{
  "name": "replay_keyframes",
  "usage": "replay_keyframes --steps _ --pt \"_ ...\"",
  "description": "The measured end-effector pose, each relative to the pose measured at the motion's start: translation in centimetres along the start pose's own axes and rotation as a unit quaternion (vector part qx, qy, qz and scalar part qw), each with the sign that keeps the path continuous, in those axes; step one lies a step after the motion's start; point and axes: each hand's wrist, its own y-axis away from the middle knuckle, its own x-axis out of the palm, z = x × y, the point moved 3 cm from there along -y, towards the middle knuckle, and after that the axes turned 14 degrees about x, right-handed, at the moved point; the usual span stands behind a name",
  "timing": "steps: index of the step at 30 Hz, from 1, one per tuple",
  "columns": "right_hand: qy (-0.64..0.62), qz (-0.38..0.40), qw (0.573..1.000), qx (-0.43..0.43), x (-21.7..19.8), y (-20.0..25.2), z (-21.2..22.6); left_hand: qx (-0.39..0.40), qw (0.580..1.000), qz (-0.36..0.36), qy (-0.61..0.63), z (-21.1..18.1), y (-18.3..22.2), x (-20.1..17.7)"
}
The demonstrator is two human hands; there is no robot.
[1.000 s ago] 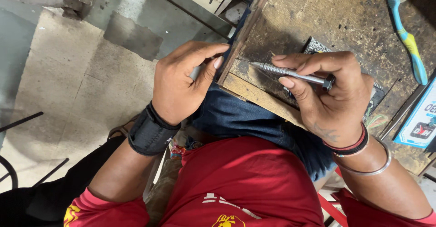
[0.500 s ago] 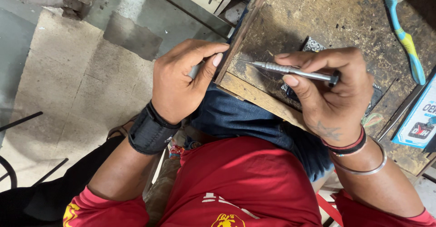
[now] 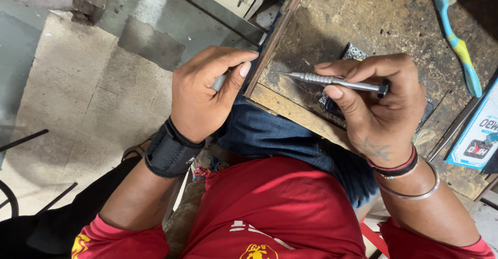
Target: The person works on the internal components of a mobile phone using a screwdriver and tweezers to move and secure parts.
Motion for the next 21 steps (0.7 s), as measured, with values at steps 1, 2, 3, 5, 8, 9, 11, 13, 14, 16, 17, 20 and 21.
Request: replay_keyframes --steps 1,2,3,5,8,9,11,13,14,16,17,20,21 --pt "-0.007 -0.005 1.0 0.005 -0.2 0.1 -0.1 -0.001 1.0 -0.002 0.001 -0.1 0.0 0.0" --pt "-0.016 -0.009 1.0 0.011 -0.3 0.3 -0.3 -0.002 1.0 -0.004 0.001 -0.2 0.0 -0.1" --pt "-0.023 -0.013 1.0 0.01 -0.5 0.4 -0.5 -0.004 1.0 -0.006 0.001 -0.3 -0.1 -0.1" --pt "-0.03 -0.019 0.999 0.0 -1.0 0.5 -0.7 0.009 1.0 -0.006 -0.015 -0.5 -0.3 -0.1" --pt "-0.027 -0.034 0.999 0.0 -2.1 0.5 -1.0 0.052 0.997 0.007 -0.061 -1.0 -0.6 0.1" --pt "-0.033 -0.038 0.999 0.005 -2.3 0.7 -1.1 0.068 0.995 0.013 -0.075 -1.3 -0.7 0.2" --pt "-0.052 -0.044 0.998 0.013 -2.7 0.8 -1.2 0.106 0.989 0.021 -0.1 -1.7 -1.2 0.6" --pt "-0.063 -0.046 0.997 0.018 -3.0 0.8 -1.2 0.149 0.981 0.025 -0.12 -2.0 -1.9 1.2" --pt "-0.061 -0.047 0.997 0.019 -3.1 0.8 -1.2 0.158 0.979 0.033 -0.127 -2.1 -2.2 1.5" --pt "-0.064 -0.049 0.997 0.023 -3.2 0.8 -1.2 0.177 0.973 0.048 -0.143 -2.3 -2.7 2.0" --pt "-0.068 -0.05 0.996 0.026 -3.2 0.8 -1.2 0.172 0.973 0.056 -0.144 -2.3 -2.9 2.2" --pt "-0.071 -0.056 0.996 0.022 -3.4 0.9 -1.3 0.159 0.973 0.073 -0.147 -2.5 -3.3 2.5" --pt "-0.073 -0.058 0.995 0.021 -3.6 0.8 -1.3 0.158 0.973 0.074 -0.149 -2.6 -3.5 2.5"
